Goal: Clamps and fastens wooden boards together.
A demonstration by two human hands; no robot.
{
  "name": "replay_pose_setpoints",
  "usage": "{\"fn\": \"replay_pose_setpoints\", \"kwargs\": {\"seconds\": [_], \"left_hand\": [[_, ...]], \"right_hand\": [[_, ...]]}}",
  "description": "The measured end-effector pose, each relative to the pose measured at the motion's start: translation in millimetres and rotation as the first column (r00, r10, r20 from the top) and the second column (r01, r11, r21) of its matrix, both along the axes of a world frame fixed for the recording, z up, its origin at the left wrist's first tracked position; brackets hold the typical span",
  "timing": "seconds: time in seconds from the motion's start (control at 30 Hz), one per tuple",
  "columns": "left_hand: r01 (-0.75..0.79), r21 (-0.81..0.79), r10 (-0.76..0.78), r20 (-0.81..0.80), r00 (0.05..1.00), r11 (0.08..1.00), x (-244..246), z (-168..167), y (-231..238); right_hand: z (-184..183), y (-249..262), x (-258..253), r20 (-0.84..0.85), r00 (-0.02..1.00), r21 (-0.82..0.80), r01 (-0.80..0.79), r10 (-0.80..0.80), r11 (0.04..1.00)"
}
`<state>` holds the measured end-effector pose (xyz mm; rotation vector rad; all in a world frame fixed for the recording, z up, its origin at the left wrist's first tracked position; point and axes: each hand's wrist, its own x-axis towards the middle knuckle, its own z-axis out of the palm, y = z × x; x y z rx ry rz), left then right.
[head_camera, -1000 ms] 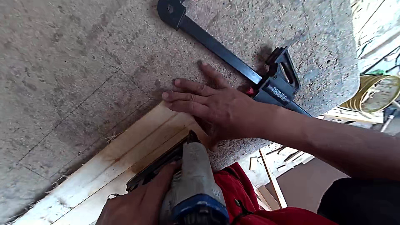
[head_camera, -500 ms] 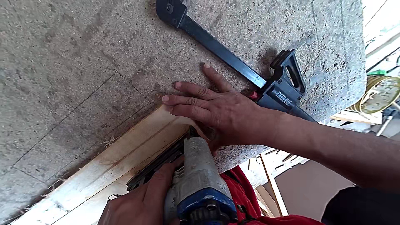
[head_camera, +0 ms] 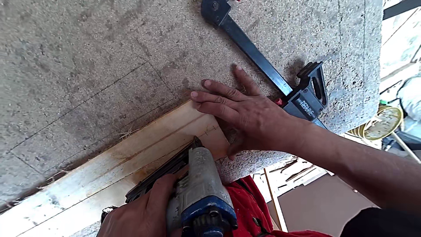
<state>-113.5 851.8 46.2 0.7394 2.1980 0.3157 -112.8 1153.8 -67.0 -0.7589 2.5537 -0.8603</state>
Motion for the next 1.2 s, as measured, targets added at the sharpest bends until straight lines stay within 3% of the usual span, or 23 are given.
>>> {"fn": "replay_pose_setpoints", "kwargs": {"seconds": [1.2], "left_hand": [[-0.247,0.058,0.249,-0.039,0.968,0.967,48.5,-0.4,-151.4]], "right_hand": [[17.0,-15.1,1.6,-0.061,0.998,0.198,0.002,0.010,0.980]]}}
